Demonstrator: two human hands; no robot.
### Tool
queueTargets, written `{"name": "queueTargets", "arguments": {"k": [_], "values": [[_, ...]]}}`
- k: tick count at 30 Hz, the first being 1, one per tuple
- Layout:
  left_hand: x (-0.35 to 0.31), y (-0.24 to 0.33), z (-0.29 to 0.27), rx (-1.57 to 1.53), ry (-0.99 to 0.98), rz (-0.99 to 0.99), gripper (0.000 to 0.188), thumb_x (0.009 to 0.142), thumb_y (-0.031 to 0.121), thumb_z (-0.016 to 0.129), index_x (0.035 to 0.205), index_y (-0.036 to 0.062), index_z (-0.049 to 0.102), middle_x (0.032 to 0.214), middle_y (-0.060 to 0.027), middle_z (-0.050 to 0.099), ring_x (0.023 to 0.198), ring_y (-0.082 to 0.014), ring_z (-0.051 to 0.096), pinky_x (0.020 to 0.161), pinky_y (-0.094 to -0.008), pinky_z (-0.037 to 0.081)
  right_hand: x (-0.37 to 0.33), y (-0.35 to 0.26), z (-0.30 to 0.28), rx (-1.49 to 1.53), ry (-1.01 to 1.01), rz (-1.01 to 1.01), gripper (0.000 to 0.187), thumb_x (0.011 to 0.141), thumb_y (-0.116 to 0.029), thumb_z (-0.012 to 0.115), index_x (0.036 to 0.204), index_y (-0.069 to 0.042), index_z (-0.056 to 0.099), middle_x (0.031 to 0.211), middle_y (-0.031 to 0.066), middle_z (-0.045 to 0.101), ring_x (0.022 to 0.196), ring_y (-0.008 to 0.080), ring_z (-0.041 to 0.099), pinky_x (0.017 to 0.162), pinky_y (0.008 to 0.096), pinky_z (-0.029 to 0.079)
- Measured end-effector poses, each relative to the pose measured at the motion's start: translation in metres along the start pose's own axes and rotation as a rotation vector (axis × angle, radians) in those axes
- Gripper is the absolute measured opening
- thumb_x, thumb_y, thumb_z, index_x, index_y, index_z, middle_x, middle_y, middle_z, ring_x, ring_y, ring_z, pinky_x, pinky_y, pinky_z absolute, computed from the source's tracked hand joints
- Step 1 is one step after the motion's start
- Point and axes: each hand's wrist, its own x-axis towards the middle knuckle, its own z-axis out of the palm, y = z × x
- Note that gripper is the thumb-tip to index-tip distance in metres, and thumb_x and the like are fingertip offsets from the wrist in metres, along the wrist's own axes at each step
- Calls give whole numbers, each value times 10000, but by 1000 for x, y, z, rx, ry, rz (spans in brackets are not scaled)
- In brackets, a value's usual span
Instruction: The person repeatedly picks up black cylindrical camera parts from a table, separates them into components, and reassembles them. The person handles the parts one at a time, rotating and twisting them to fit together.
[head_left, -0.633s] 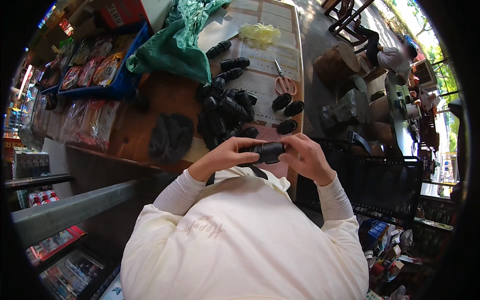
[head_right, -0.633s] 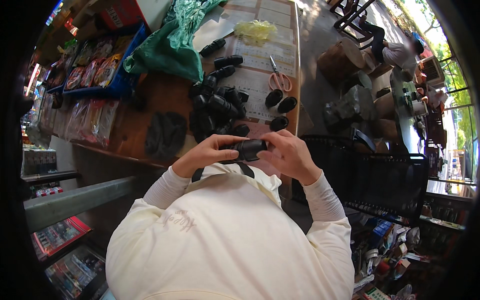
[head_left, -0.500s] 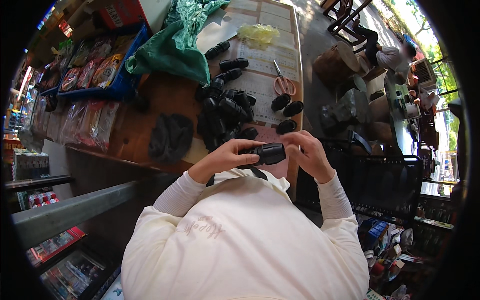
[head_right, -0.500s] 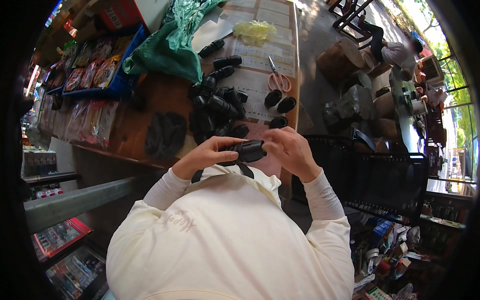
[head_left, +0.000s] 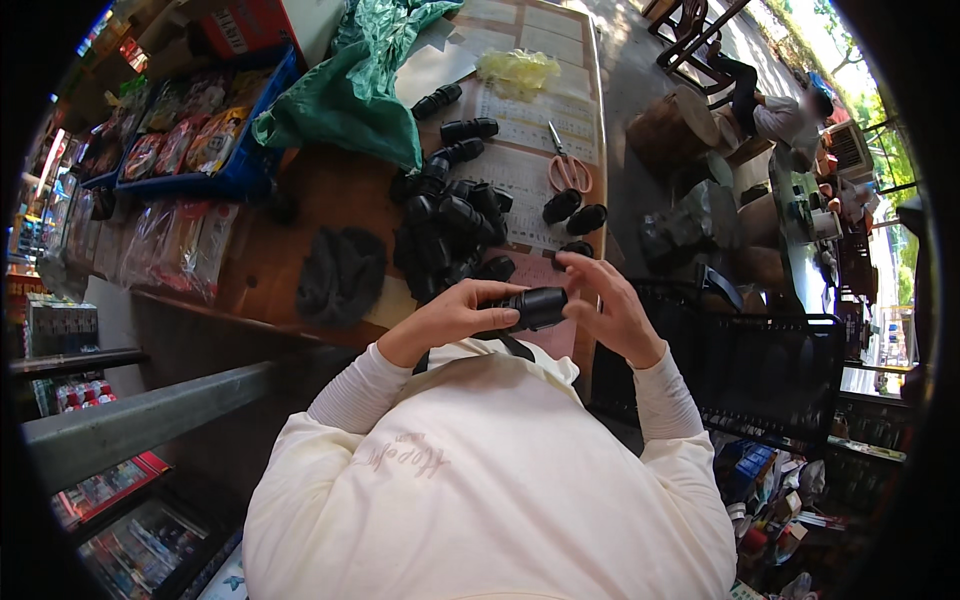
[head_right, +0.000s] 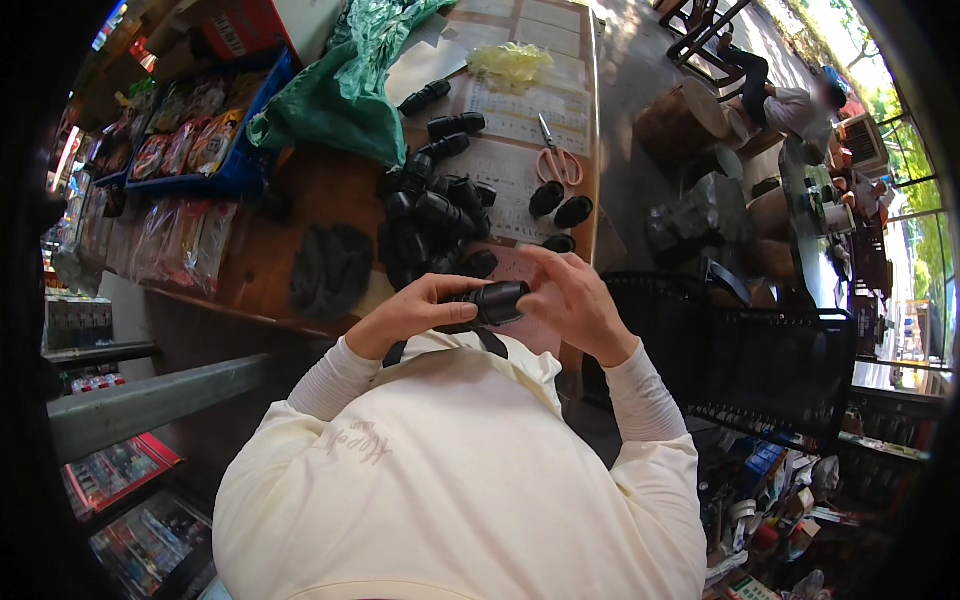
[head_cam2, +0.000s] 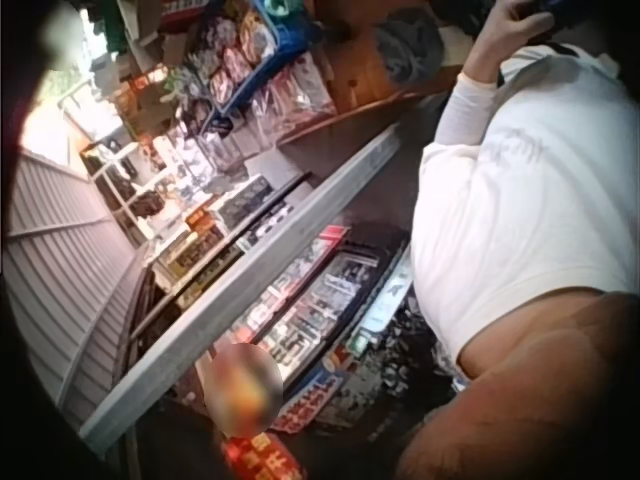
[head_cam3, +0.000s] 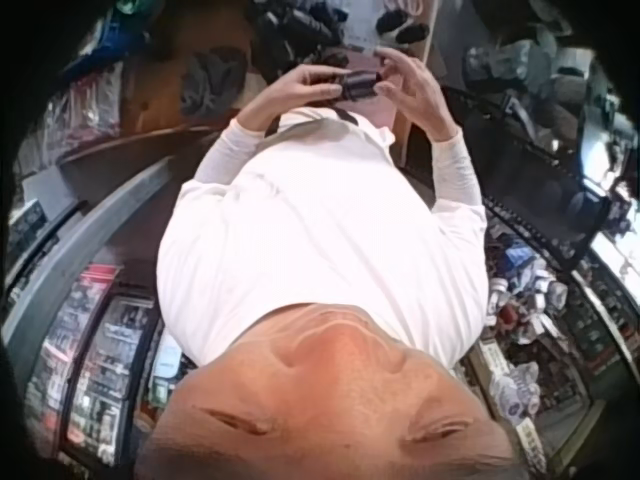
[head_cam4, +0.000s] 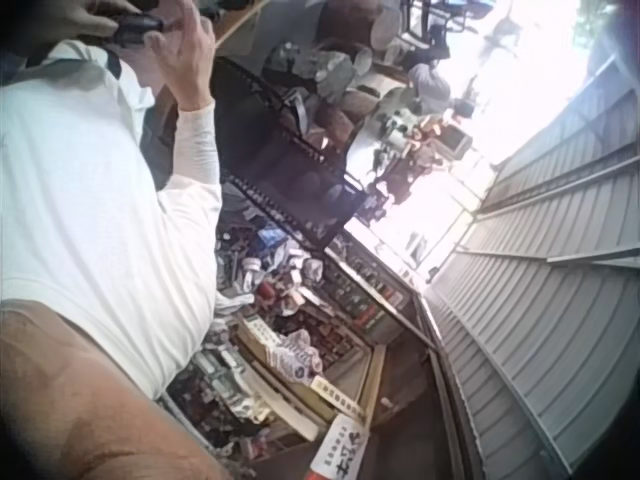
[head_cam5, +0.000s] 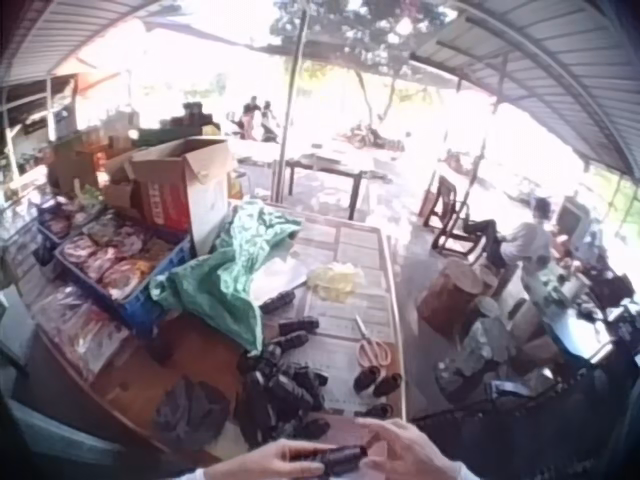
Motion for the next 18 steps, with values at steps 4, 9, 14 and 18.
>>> {"name": "queueTargets", "arguments": {"k": [4,9,14,18], "values": [[0,3,1,-12,4,-2,437,912,209,674,1282,-4,581,1049,-7,628,915,-62,549,810,-203,455,-4,4,0,-91,-43,-23,248,787,-259,729,932,-59,704,930,95,679,887,278,631,774,384,502],[3,2,1,-1,-5,17,436,912,209,674,1283,-1,581,1041,-3,625,897,-62,547,791,-195,452,-1,-6,5,-23,75,-192,294,886,-335,622,946,-57,697,874,103,672,845,280,624,740,379,500],[3,3,1,-15,-12,-4,454,912,213,674,1291,-15,569,1056,-6,619,913,-61,545,800,-196,450,-1,4,0,41,-8,-11,262,867,-305,676,957,-60,693,903,85,672,857,267,620,772,373,493],[2,6,1,1,-31,-6,461,912,227,677,1290,-14,570,1065,-9,621,928,-65,550,819,-206,456,-4,5,-3,-82,-50,-69,259,797,-226,717,991,-58,682,908,84,657,845,245,615,769,354,491]]}}
